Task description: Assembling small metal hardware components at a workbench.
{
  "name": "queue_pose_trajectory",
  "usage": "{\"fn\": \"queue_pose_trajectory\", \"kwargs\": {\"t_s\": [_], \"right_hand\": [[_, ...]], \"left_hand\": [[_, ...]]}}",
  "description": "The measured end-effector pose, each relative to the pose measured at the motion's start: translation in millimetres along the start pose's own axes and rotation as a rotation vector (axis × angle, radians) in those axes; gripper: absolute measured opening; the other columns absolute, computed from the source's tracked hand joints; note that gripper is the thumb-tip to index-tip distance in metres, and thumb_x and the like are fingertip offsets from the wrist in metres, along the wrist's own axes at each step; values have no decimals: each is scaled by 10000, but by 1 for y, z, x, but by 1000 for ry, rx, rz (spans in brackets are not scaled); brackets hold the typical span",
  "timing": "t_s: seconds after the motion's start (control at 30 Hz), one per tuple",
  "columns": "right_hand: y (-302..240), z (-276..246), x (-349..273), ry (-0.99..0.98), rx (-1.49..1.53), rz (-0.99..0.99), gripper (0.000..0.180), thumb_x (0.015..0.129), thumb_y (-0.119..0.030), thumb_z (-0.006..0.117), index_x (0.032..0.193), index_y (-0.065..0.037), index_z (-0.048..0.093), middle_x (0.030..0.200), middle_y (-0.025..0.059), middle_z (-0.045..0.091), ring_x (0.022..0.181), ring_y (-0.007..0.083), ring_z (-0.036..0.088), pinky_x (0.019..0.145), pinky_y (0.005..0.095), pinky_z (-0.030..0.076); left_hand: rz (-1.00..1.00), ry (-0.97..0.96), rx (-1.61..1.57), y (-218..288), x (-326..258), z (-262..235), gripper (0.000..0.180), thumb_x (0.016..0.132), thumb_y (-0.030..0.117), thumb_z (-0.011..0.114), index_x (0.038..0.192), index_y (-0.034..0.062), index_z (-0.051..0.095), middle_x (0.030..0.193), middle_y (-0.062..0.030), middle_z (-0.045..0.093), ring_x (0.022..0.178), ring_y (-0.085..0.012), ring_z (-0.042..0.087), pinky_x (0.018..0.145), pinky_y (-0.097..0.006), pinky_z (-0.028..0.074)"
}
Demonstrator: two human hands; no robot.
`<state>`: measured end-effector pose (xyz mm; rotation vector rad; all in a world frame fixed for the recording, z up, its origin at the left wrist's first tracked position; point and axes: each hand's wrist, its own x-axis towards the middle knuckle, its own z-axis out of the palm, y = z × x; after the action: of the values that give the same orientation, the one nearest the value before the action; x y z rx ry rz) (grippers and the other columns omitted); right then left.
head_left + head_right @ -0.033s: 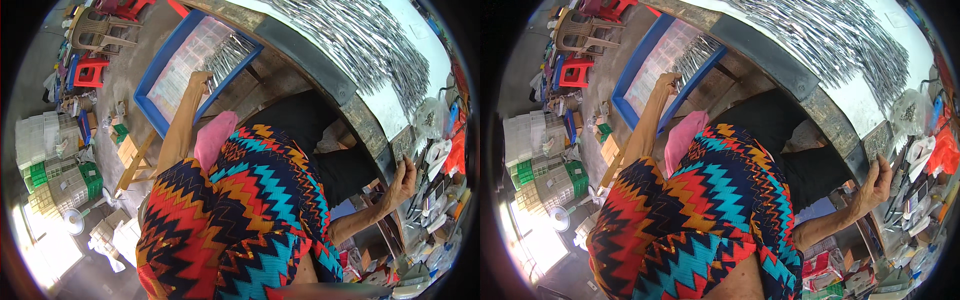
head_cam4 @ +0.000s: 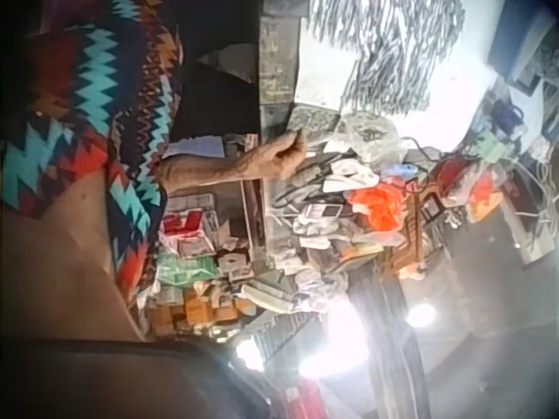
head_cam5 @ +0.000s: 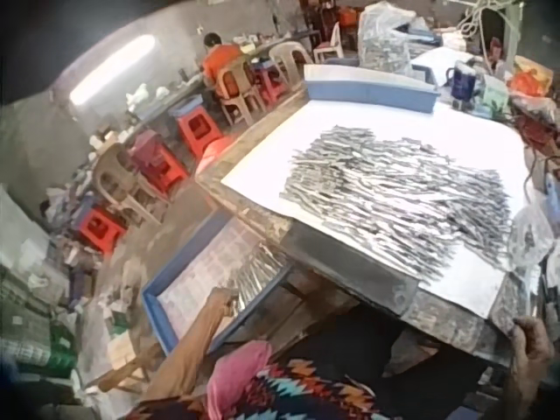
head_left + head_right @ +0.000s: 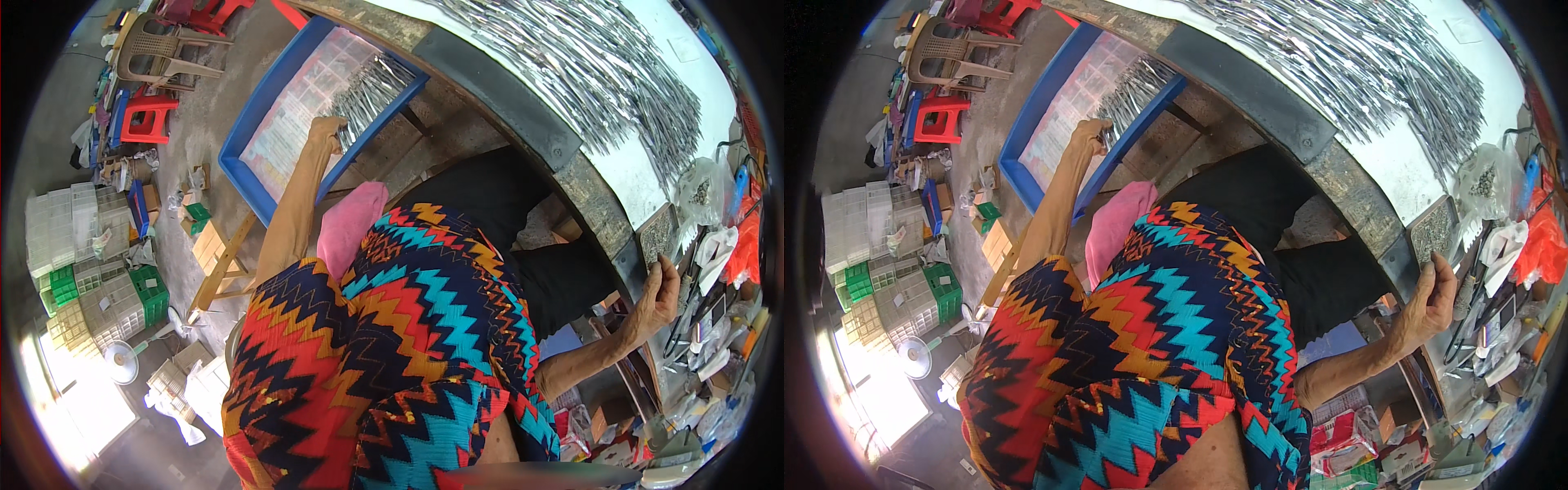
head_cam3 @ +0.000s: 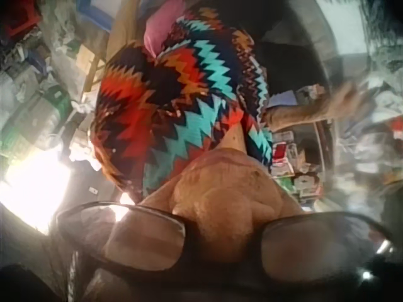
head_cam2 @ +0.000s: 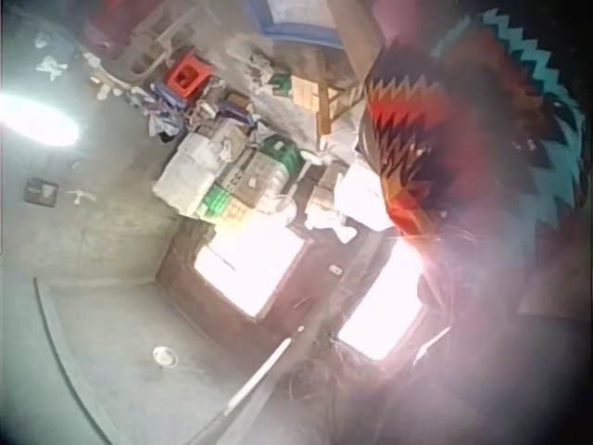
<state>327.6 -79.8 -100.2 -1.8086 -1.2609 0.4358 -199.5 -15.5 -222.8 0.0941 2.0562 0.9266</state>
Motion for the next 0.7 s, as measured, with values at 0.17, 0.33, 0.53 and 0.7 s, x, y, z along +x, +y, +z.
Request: {"fn": "queue_pose_trajectory", "kwargs": {"t_s": [0.17, 0.33, 0.53, 0.7], "right_hand": [[-3, -7, -7, 9, 37, -19, 189, 852, -107, 557, 988, 17, 602, 877, 40, 593, 788, 101, 528, 710, 220, 421], [-4, -12, -13, 47, 32, -23, 189, 851, -132, 565, 990, -12, 612, 830, 3, 575, 717, 63, 474, 634, 187, 370], [-3, -9, -19, 57, 3, -34, 191, 849, -132, 568, 985, -5, 613, 800, 3, 570, 686, 60, 460, 600, 187, 367], [-5, -6, -20, -3, 13, -36, 192, 850, -136, 568, 980, -2, 614, 799, 10, 574, 694, 64, 473, 610, 187, 375]], "left_hand": [[57, 40, 112, -13, 18, -7, 148, 718, 33, 610, 641, -50, 514, 530, -92, 444, 403, -179, 426, 317, -401, 383], [159, -41, 268, -18, 8, -10, 166, 590, -70, 550, 486, -34, 425, 470, -97, 427, 398, -167, 443, 311, -346, 329], [431, 66, 480, -34, -5, -11, 117, 612, 24, 573, 567, -54, 498, 555, -149, 526, 486, -220, 547, 406, -340, 406], [545, 186, 650, -54, 32, -20, 159, 610, 80, 628, 677, -35, 541, 621, -145, 572, 511, -207, 552, 447, -317, 410]]}}
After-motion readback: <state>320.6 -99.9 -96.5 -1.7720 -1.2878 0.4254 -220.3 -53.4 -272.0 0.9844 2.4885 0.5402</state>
